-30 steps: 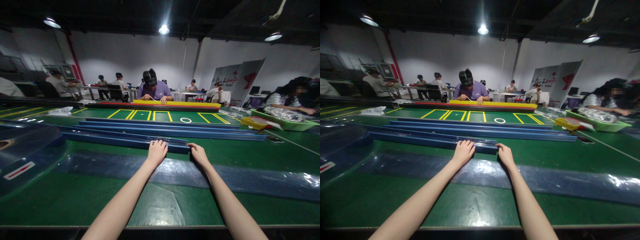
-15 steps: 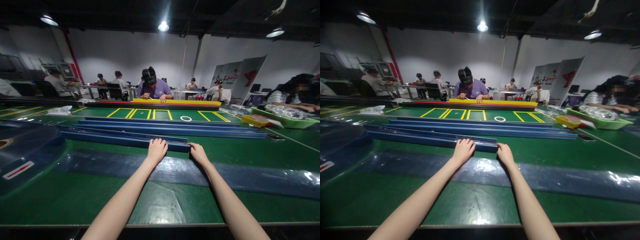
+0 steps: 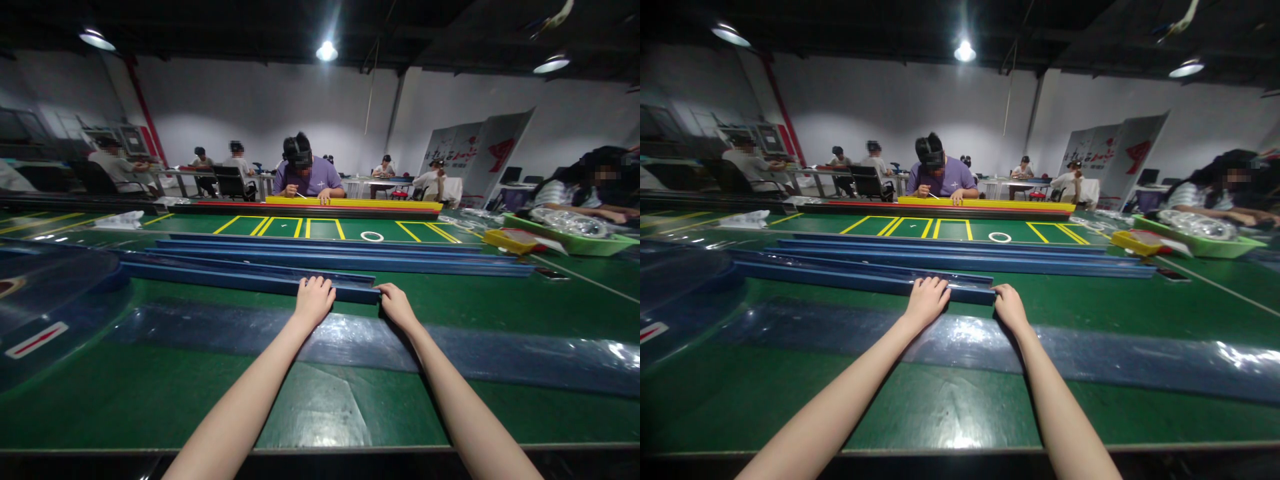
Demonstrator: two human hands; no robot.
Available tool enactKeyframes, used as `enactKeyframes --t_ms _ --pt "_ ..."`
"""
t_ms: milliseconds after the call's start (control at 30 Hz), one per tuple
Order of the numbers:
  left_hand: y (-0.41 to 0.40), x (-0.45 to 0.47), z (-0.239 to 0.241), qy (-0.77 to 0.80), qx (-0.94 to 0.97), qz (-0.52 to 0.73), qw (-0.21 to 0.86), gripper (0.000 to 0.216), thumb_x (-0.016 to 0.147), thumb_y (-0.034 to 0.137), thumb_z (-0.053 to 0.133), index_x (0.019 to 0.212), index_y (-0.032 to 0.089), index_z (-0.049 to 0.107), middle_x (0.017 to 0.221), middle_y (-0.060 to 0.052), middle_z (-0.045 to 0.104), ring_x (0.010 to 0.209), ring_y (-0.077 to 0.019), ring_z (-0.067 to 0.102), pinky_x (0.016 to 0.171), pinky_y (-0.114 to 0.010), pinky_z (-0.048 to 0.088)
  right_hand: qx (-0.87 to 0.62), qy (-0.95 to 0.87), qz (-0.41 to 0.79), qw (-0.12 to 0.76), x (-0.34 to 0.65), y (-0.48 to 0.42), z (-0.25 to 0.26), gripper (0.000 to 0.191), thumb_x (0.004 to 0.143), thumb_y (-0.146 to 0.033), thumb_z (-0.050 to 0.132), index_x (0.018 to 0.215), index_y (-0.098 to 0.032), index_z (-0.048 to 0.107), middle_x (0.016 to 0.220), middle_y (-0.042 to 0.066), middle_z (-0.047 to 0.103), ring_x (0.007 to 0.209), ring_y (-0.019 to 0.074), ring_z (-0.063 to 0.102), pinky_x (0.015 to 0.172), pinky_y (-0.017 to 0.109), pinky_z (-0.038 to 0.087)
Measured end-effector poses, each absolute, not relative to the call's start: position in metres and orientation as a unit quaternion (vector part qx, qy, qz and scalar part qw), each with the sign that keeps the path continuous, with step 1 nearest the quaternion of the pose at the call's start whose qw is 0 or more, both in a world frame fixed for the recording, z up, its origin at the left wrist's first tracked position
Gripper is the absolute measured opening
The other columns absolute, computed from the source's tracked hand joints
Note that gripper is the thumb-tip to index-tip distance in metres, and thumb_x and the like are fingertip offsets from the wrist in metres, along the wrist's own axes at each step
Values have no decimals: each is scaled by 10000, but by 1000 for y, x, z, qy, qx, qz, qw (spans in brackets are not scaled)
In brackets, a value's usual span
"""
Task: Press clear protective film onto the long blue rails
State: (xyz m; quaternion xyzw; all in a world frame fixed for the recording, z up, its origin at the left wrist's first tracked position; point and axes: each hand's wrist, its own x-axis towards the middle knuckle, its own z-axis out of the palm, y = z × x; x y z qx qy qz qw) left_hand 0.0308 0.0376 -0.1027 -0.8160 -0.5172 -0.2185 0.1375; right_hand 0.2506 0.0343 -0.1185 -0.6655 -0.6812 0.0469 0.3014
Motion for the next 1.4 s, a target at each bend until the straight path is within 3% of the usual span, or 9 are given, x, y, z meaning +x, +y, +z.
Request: enactKeyframes --t_ms 633,933,1400 --pt "40 28 -100 -515 -826 -196 121 311 907 351 319 943 183 578 940 -80 616 920 -226 523 795 -368 329 -653 -696 52 293 251 35 -120 447 713 -8 330 996 -110 660 1054 103 626 1010 161 543 913 254 385" --pt "43 25 -99 -509 -834 -185 102 338 909 361 307 1053 189 559 983 -87 616 948 -234 517 800 -370 321 -649 -698 58 297 252 37 -120 436 719 -20 335 994 -113 661 1062 106 625 1014 170 543 912 267 386" --pt "46 23 -98 -508 -837 -173 105 354 911 384 296 932 168 576 961 -85 623 919 -230 525 787 -362 333 -651 -699 57 290 252 36 -120 435 726 -24 332 983 -140 664 1053 86 626 1005 158 540 893 252 389"
